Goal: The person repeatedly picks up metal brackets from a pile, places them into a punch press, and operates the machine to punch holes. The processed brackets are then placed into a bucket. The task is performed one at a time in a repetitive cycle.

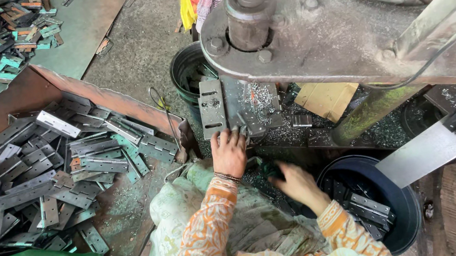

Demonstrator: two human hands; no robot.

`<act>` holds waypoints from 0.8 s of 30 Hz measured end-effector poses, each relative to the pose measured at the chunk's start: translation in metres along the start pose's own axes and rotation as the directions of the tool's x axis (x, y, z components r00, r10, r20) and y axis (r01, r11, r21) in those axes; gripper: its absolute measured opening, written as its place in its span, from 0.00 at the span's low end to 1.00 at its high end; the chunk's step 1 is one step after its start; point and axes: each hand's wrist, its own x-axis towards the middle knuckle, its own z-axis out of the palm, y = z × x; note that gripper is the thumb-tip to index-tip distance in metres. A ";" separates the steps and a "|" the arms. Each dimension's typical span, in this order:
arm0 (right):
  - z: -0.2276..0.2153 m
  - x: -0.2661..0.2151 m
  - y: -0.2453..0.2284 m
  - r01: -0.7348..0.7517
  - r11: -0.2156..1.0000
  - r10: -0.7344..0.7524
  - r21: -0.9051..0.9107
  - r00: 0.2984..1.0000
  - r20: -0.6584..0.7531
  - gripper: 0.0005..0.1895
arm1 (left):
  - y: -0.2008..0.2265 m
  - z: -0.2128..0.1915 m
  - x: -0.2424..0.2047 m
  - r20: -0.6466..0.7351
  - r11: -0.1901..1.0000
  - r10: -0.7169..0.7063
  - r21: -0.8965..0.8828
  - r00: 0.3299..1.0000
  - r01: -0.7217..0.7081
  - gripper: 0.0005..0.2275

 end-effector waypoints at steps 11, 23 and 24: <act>-0.021 0.071 0.015 0.062 0.416 0.271 0.907 0.944 -0.188 0.13 | -0.026 0.088 0.002 0.370 -0.152 -0.560 -0.926 0.741 0.347 0.14; -0.007 0.080 -0.030 0.386 0.916 -0.398 -0.104 0.856 -0.330 0.12 | -0.029 0.008 0.018 0.228 0.913 -0.379 -0.069 0.897 0.403 0.28; -0.002 0.079 -0.031 0.395 0.904 -0.427 -0.162 0.850 -0.310 0.13 | -0.020 0.008 0.012 0.257 0.930 -0.338 -0.060 0.905 0.364 0.28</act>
